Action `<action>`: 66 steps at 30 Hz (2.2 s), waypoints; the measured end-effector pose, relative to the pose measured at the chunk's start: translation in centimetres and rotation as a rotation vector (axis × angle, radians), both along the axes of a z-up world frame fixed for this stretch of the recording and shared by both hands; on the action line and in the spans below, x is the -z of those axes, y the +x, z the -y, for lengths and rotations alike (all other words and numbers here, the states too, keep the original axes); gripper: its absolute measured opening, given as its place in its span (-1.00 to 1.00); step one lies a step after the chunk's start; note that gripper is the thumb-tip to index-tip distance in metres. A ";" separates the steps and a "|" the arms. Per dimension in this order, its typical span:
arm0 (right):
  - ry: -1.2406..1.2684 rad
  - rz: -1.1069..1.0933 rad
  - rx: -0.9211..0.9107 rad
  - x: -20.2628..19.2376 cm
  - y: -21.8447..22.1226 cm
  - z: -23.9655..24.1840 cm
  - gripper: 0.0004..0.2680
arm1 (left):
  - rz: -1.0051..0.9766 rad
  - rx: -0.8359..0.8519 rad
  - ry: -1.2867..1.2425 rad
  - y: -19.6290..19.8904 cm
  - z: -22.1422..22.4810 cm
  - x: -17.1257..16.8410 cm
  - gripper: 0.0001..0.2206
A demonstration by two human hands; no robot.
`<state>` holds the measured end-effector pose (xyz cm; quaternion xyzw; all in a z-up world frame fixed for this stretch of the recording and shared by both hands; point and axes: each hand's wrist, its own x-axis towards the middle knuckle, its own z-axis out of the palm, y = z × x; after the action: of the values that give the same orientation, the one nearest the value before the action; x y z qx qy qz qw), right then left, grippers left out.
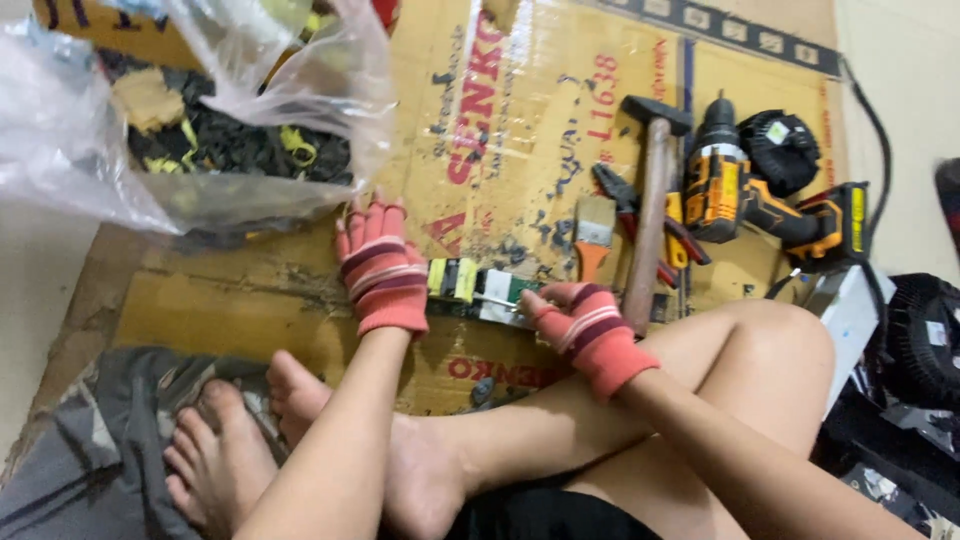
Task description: The person wearing gloves uses a hammer and pliers to disassemble a circuit board on a cardboard sheet on the floor.
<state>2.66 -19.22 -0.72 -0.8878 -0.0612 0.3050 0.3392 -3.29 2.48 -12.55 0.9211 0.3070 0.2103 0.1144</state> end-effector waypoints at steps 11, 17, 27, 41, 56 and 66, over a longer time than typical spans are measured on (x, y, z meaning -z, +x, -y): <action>-0.555 0.302 -0.575 -3.2 2.7 -4.5 -0.76 | -0.017 0.012 0.022 0.1 -0.7 3.8 -0.56; -0.594 0.406 -0.619 -5.9 -0.9 -5.0 -0.77 | 0.047 0.018 0.081 -0.2 -0.3 2.5 -0.52; -0.598 0.414 -0.487 -1.0 1.0 -4.8 -0.64 | -0.036 -0.014 0.020 -0.2 0.2 2.0 -0.52; -0.450 0.334 -0.338 4.2 2.9 -0.4 -0.55 | -0.045 -0.020 -0.022 -0.4 0.6 -0.2 -0.57; -0.179 0.943 -0.433 4.5 2.7 0.1 -0.83 | -0.044 -0.036 -0.028 -0.4 0.1 1.1 -0.63; -0.162 1.038 -0.503 6.0 3.6 0.2 -0.88 | -0.052 -0.082 0.000 -0.4 0.4 1.2 -0.66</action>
<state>6.24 -19.47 -6.72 -0.9024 -0.4048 -0.0951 0.1132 -3.71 2.13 -13.72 0.9129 0.3473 0.1908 0.0978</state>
